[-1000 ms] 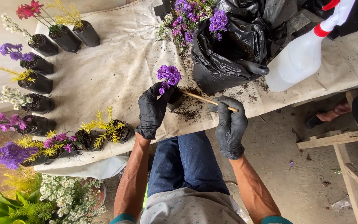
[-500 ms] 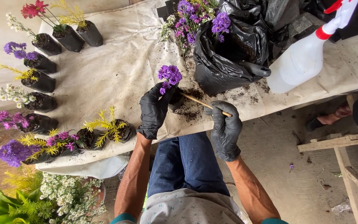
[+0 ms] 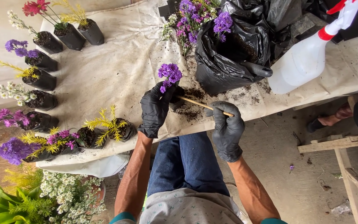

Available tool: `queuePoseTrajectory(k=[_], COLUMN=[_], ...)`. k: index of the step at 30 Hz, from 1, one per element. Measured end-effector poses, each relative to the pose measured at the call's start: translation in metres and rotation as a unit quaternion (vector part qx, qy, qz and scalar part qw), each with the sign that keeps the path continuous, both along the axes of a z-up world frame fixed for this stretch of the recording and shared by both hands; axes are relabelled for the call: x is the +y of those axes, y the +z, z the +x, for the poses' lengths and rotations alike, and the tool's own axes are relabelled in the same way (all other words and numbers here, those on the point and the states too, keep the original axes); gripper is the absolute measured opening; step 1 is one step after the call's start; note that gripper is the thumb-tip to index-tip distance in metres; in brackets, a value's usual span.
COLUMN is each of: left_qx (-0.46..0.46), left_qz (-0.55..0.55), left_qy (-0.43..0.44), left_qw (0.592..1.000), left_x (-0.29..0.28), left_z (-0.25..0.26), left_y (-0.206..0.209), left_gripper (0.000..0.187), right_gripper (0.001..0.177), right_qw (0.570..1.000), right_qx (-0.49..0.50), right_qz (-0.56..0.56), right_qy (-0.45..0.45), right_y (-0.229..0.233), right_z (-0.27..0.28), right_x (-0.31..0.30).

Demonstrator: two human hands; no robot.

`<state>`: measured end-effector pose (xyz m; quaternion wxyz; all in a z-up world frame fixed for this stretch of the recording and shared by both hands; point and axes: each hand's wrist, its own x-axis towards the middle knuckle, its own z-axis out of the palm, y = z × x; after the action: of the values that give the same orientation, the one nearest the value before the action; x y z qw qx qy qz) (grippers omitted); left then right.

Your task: Transplanting small purple flowers into individual black plastic pots using a hand trowel and soil at a nursery workstation.

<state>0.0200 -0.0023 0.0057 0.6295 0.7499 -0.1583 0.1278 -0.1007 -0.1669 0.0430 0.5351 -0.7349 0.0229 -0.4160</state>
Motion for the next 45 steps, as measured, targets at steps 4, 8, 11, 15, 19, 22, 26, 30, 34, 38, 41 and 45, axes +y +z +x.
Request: queuePoseTrajectory(k=[4, 8, 11, 15, 19, 22, 26, 30, 34, 38, 41, 45], left_qx=[-0.021, -0.032, -0.032, -0.052, -0.044, -0.034, -0.036, -0.037, -0.035, -0.021, -0.022, -0.026], left_qz=[0.024, 0.038, 0.057, 0.076, 0.113, 0.130, 0.124, 0.131, 0.121, 0.122, 0.114, 0.100], left_qy=[0.010, 0.019, 0.025, 0.031, 0.055, 0.074, 0.079, 0.078, 0.077, 0.074, 0.072, 0.062], left_qw=[0.999, 0.999, 0.998, 0.995, 0.991, 0.988, 0.989, 0.988, 0.989, 0.990, 0.991, 0.993], left_x=[0.001, 0.002, 0.014, 0.007, 0.011, 0.010, 0.013, 0.013, 0.008, 0.008, 0.011, 0.007], left_z=[-0.003, -0.005, 0.001, -0.003, 0.003, 0.004, 0.002, 0.001, -0.001, -0.001, 0.001, -0.003], left_y=[0.011, 0.009, -0.015, -0.006, -0.036, -0.042, -0.042, -0.040, -0.033, -0.034, -0.038, -0.025], left_gripper=[0.012, 0.015, 0.014, 0.017, 0.018, 0.020, 0.023, 0.022, 0.020, 0.020, 0.019, 0.019], right_gripper=[0.007, 0.006, 0.005, 0.007, 0.007, 0.008, 0.010, 0.007, 0.007, 0.005, 0.006, 0.007], right_qw=[1.000, 1.000, 0.999, 1.000, 1.000, 1.000, 1.000, 1.000, 1.000, 1.000, 0.999, 1.000], right_qx=[-0.021, -0.003, -0.010, -0.015, -0.015, -0.002, 0.001, 0.005, -0.006, -0.001, -0.004, 0.013], right_qz=[0.013, -0.011, 0.013, 0.007, 0.010, -0.003, 0.012, 0.006, 0.005, 0.011, -0.012, -0.010], right_qy=[0.007, 0.027, 0.030, -0.020, -0.024, -0.029, -0.006, 0.005, 0.009, 0.010, -0.032, -0.012], right_y=[0.004, -0.005, -0.004, 0.009, -0.002, -0.012, -0.018, -0.018, -0.012, -0.004, -0.004, -0.005], right_z=[-0.004, -0.003, -0.003, -0.003, 0.010, 0.017, 0.023, 0.022, 0.021, 0.018, 0.005, 0.001], right_x=[0.001, -0.004, -0.003, -0.005, -0.004, -0.003, 0.003, 0.003, 0.004, 0.006, -0.004, -0.003])
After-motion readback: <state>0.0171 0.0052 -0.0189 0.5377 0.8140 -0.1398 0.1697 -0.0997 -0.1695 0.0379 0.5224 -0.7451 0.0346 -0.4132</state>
